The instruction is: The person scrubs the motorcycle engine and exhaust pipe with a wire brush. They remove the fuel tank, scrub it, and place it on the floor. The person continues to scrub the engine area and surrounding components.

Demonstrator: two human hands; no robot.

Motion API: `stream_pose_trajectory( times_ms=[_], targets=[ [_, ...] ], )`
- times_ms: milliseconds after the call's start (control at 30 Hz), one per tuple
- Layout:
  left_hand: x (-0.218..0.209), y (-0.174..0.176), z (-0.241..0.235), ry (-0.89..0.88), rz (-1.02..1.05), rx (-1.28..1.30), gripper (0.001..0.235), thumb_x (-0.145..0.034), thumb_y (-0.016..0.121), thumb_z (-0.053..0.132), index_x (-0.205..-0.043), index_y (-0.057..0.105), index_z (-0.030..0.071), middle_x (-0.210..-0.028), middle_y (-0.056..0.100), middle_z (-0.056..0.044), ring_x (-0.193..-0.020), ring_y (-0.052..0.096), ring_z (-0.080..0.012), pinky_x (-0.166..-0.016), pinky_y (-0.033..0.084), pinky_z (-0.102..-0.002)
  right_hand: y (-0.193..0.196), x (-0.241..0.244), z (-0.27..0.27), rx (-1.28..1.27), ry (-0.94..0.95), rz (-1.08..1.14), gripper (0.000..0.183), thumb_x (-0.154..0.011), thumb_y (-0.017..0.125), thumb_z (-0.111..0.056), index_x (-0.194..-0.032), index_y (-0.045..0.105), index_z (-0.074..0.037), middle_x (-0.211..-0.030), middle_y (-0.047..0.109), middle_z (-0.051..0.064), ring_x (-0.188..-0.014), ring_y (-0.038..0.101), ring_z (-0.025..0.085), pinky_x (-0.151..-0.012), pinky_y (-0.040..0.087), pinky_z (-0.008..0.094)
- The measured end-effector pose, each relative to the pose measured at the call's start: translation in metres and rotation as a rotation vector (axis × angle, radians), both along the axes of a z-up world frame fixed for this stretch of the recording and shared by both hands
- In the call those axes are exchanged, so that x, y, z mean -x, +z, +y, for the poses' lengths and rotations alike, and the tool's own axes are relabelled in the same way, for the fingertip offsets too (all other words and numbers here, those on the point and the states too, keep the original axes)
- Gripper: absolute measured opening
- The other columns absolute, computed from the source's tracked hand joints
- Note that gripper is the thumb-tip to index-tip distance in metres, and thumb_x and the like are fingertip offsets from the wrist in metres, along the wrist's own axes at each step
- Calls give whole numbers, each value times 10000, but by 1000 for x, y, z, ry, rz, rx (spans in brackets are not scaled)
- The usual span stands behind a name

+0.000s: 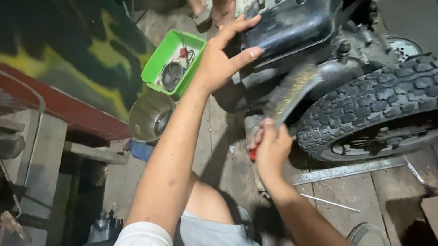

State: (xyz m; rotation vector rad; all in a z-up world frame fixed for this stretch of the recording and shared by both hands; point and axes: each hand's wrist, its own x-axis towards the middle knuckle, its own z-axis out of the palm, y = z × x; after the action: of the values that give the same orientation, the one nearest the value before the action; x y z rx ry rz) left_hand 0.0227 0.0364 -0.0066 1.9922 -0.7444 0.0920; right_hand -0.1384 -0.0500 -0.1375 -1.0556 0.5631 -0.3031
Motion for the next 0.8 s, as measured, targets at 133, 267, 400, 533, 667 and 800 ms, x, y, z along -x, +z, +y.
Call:
stream_pose_trajectory(
  times_ms=[133,267,400,533,667,800],
  targets=[
    [0,1,1,6,-14,-25,531,-924,771,441,-1410,597,316,-1601,463,-180,-1528,391,-293,-1242,267,-500,-7,4,16,-68,95,65,215,-1003,521,-220,-877,567,-53,-585,446,39,-482,454,152,-380,372,296],
    [1,5,1,14,19,-21,521,-911,780,426,-1389,616,297,-1584,481,-196,-1527,391,-266,-1273,188,-488,-5,-11,6,-113,-48,-58,236,-1029,498,-187,-851,557,-43,-571,480,54,-447,476,153,-396,423,294],
    [2,4,0,1,37,-13,532,-906,786,437,-1393,614,308,-1601,465,-183,-1531,388,-275,-1253,246,-475,-9,-18,7,-98,-27,-69,229,-1021,521,-209,-886,565,-29,-583,463,45,-444,475,151,-377,399,291],
    [-7,-5,1,4,-8,-32,533,-913,775,411,-1401,604,280,-1586,482,-196,-1533,390,-247,-1288,100,-504,-12,-12,22,-334,36,-45,231,-988,559,-199,-852,523,-15,-574,396,66,-460,401,172,-411,314,306],
    [-3,-4,2,4,-6,-10,528,-908,789,422,-1388,617,284,-1578,498,-190,-1536,394,-257,-1294,133,-502,-3,-29,5,-274,-173,-92,221,-1006,511,-167,-833,469,-35,-525,450,100,-421,458,199,-372,425,352],
    [-9,-6,-1,-19,-44,14,522,-903,792,418,-1380,621,289,-1560,518,-177,-1532,396,-263,-1272,189,-497,-8,-31,16,-184,-61,-58,217,-981,505,-177,-835,524,-17,-520,438,84,-391,447,184,-333,367,348]
  ],
)
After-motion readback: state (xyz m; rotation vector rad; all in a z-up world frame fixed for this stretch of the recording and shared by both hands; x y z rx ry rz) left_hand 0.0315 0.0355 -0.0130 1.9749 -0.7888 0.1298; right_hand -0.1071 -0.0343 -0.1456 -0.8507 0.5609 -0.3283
